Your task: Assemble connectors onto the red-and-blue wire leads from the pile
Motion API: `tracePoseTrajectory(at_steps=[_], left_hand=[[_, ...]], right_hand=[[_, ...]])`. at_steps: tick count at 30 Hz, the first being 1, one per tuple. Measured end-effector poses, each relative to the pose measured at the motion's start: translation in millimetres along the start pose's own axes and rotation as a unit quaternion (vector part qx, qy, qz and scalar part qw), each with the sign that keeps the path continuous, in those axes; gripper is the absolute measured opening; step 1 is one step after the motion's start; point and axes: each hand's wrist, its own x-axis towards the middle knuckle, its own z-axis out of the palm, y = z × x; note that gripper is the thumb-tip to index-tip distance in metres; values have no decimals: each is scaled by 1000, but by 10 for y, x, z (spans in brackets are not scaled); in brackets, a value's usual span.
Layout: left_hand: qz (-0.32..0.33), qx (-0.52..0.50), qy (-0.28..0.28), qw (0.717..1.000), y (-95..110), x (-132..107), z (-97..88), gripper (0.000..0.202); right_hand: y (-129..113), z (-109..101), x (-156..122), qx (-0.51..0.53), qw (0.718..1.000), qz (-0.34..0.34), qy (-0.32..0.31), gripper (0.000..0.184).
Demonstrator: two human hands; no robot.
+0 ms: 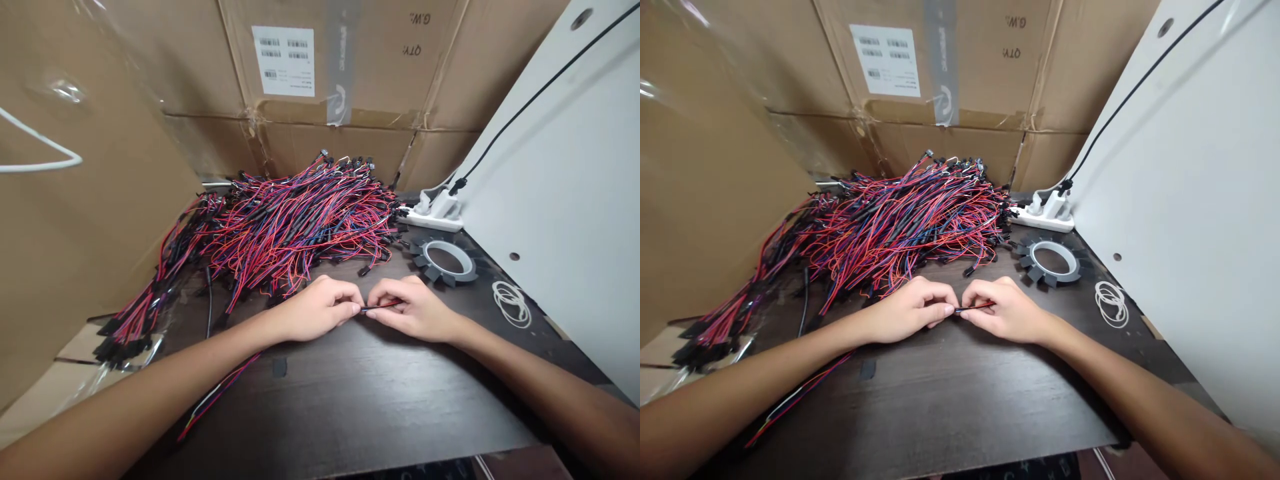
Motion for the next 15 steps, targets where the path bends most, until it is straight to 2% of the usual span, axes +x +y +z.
tracePoseTrajectory(at_steps=[5,15], left_hand=[[-22,-13,-2,1000,-1,7,12,17],[-9,-29,1,1000,-1,9,21,16]], right_hand=[[-17,-5,-1,19,1000,13,-5,9],[-13,-23,16,56,998,42,-6,12]])
